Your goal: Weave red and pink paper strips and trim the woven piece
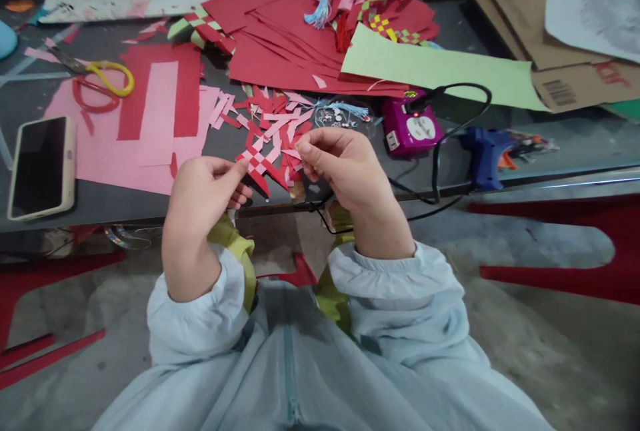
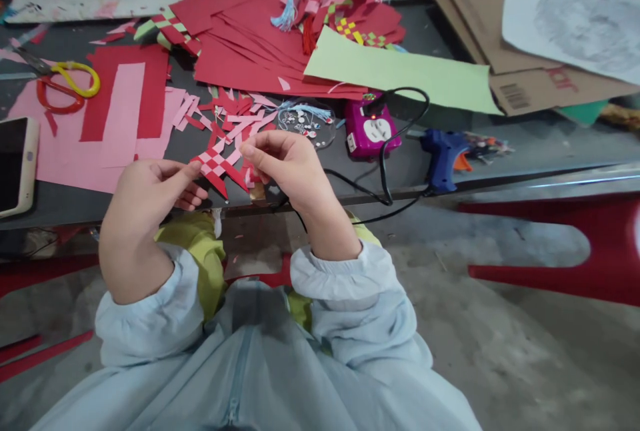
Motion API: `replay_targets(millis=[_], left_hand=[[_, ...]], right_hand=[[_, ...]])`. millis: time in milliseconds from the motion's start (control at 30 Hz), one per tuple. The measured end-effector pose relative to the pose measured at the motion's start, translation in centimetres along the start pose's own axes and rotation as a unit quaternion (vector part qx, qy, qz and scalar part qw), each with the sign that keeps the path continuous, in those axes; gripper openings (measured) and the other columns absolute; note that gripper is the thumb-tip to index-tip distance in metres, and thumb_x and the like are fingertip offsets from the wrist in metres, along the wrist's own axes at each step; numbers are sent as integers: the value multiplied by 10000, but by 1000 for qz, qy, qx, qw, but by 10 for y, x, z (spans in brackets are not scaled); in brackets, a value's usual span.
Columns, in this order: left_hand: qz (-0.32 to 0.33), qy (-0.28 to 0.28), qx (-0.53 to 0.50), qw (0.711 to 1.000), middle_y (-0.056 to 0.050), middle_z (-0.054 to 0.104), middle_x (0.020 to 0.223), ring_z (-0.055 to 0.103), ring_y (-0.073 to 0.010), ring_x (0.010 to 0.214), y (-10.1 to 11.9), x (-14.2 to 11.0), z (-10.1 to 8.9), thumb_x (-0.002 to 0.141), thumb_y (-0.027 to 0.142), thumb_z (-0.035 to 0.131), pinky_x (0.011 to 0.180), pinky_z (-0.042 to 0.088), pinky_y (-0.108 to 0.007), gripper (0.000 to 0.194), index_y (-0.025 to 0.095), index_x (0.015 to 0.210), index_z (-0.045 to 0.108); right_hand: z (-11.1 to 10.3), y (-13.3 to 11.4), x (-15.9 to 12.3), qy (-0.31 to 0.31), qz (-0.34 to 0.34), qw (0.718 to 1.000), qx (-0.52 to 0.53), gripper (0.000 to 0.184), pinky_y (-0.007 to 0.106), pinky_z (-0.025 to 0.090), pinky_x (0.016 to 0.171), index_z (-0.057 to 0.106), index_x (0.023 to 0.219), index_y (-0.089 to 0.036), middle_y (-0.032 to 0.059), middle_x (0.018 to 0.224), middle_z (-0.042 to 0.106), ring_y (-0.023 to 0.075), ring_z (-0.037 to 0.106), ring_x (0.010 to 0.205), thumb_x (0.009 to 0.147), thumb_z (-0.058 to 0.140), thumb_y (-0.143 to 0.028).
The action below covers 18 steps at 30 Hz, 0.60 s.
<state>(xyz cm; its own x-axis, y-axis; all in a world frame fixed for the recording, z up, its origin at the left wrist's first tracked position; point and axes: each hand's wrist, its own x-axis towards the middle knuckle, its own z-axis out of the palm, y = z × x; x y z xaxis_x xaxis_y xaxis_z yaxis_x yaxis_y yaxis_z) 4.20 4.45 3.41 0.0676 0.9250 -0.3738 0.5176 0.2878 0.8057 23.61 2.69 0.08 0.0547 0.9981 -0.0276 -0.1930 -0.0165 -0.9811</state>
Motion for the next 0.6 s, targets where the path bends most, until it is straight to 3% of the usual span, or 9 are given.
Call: replay_targets(millis=[267,433,600], left_hand=[[26,45,106,993,-15,698,609,635,-169,541,-16,-19,-16,849,397,576,520,475,-279,238,231,759,721],[59,-4,169,984,18,665,565,626,-184,556,-21,-23,-16,853,297,530,565,435,-291,310,291,1063,758],[92,-48,201,974,11,705,650,689,-220,728,-20,-22,-13,859,229,507,653,460,-303,389,338,1147,746]], right_hand=[[9,2,-3,19,-23,994,-101,267,204,420,460,679,722,-184,-36,579,590,62,511,487,739,796,-424],[19,3,-6,24,-23,986,-163,157,216,399,423,674,741,-197,-33,600,581,75,514,477,802,744,-324],[25,5,-6,27,-10,983,-182,131,220,370,407,677,750,-206,-36,610,588,68,489,457,805,740,-307]])
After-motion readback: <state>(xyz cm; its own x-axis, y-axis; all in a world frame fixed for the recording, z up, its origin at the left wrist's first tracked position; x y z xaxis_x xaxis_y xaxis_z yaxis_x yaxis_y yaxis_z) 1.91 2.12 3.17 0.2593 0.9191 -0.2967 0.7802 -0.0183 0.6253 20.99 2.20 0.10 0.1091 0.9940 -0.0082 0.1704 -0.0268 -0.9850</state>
